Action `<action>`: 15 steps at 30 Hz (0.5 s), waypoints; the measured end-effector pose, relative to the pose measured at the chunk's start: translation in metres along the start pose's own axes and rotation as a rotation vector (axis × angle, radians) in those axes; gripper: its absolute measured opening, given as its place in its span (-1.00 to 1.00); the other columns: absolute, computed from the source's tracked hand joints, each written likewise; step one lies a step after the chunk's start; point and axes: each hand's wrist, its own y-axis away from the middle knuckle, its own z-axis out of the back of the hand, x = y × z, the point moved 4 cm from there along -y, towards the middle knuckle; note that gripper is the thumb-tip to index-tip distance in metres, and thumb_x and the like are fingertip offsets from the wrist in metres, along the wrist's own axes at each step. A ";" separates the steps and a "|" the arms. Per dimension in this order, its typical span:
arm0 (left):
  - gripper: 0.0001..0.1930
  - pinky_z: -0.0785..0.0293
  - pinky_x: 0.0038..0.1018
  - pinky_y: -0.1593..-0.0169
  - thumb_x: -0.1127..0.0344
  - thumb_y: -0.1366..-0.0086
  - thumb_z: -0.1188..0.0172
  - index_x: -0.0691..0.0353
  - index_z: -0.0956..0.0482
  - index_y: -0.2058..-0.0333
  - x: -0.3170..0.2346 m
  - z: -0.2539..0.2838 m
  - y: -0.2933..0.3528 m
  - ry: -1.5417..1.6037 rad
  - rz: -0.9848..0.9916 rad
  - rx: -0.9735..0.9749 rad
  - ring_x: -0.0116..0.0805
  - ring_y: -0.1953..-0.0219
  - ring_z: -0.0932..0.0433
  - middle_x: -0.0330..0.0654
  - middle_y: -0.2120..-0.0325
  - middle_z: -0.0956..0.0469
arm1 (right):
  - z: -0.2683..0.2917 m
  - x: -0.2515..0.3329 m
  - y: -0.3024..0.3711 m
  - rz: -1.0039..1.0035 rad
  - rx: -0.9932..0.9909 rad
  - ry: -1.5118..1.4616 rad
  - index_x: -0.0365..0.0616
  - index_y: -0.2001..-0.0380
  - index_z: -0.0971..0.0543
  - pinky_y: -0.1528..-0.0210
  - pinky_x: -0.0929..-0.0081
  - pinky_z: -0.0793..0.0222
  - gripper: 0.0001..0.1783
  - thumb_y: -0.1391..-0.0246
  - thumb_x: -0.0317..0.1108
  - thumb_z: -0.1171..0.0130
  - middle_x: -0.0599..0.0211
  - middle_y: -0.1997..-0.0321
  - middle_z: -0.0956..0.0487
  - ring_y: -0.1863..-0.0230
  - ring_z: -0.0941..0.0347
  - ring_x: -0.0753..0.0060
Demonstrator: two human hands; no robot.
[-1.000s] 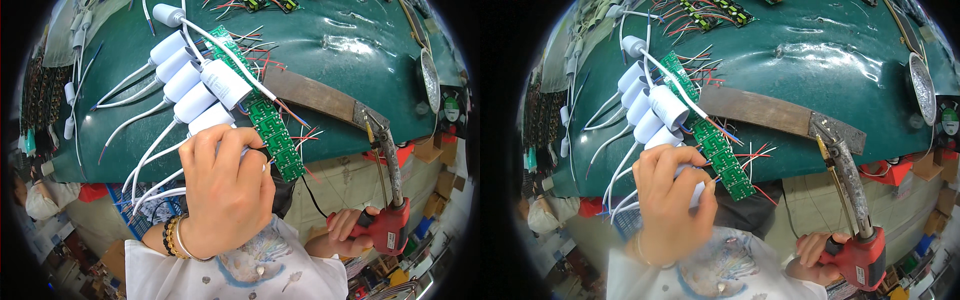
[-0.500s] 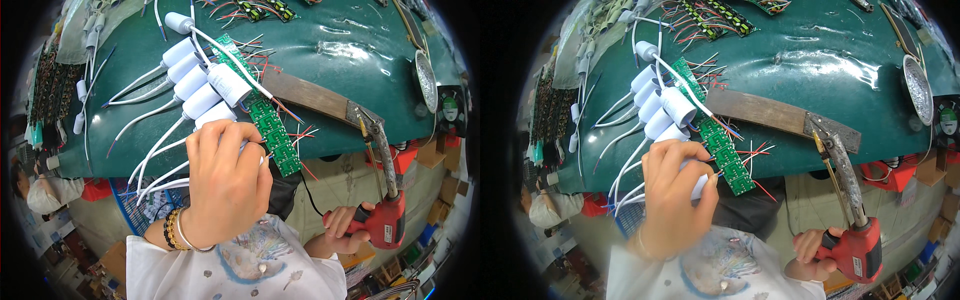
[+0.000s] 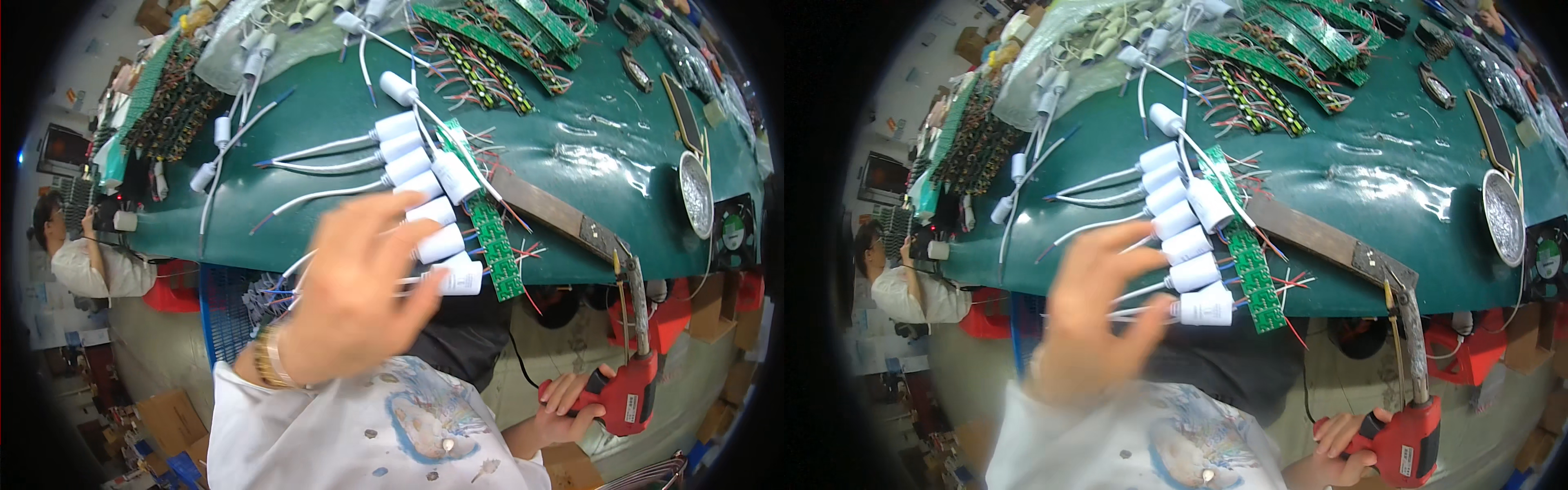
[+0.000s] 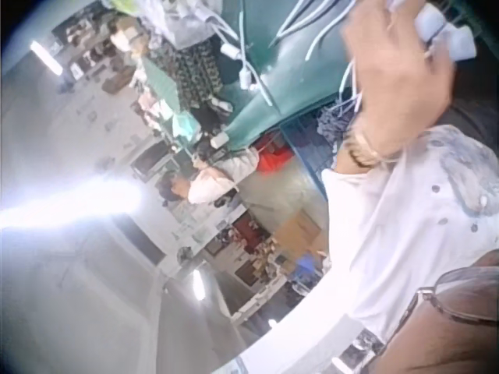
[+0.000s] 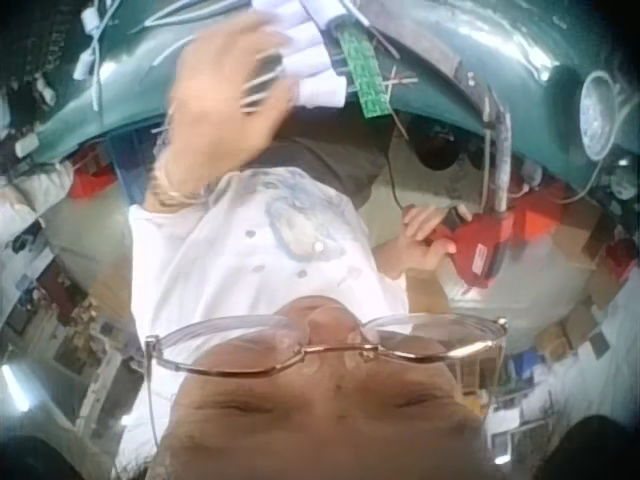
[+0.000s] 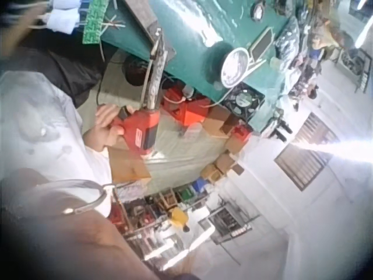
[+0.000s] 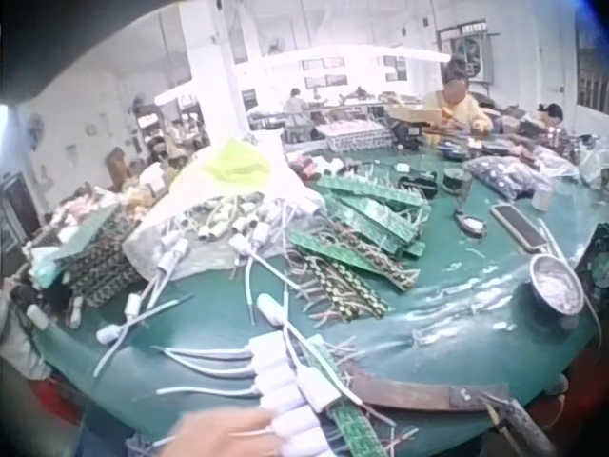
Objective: The person assembles electronic components by soldering wires and electronic modules to a circuit board with a soldering iron and soldering wire.
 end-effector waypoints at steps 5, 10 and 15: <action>-0.73 -0.40 -0.32 0.22 0.30 -0.18 -0.15 0.30 -0.47 0.17 0.099 0.030 -0.053 -0.242 0.005 0.043 -0.11 0.24 -0.52 -0.01 0.28 -0.54 | 0.001 0.005 0.001 -0.021 -0.034 0.015 -0.31 -0.14 -0.16 0.70 0.62 -0.14 -0.38 -0.25 0.00 0.10 0.48 0.75 -0.20 0.79 -0.09 0.62; -0.63 -0.44 -0.48 0.37 0.04 -0.37 0.04 0.22 -0.48 0.10 0.149 -0.030 -0.112 0.233 0.343 0.256 -0.46 0.46 -0.51 -0.14 0.47 -0.56 | -0.005 0.004 0.007 -0.013 -0.004 0.015 -0.33 -0.14 -0.16 0.70 0.60 -0.16 -0.37 -0.25 -0.01 0.08 0.47 0.75 -0.20 0.80 -0.09 0.61; -0.71 -0.53 -0.44 0.39 0.14 -0.35 -0.02 0.27 -0.45 0.15 0.146 -0.028 -0.119 0.376 0.351 -0.068 -0.32 0.36 -0.61 -0.04 0.40 -0.56 | -0.008 0.005 0.009 -0.011 0.043 0.034 -0.33 -0.15 -0.15 0.68 0.59 -0.19 -0.35 -0.24 0.00 0.08 0.46 0.75 -0.23 0.78 -0.14 0.59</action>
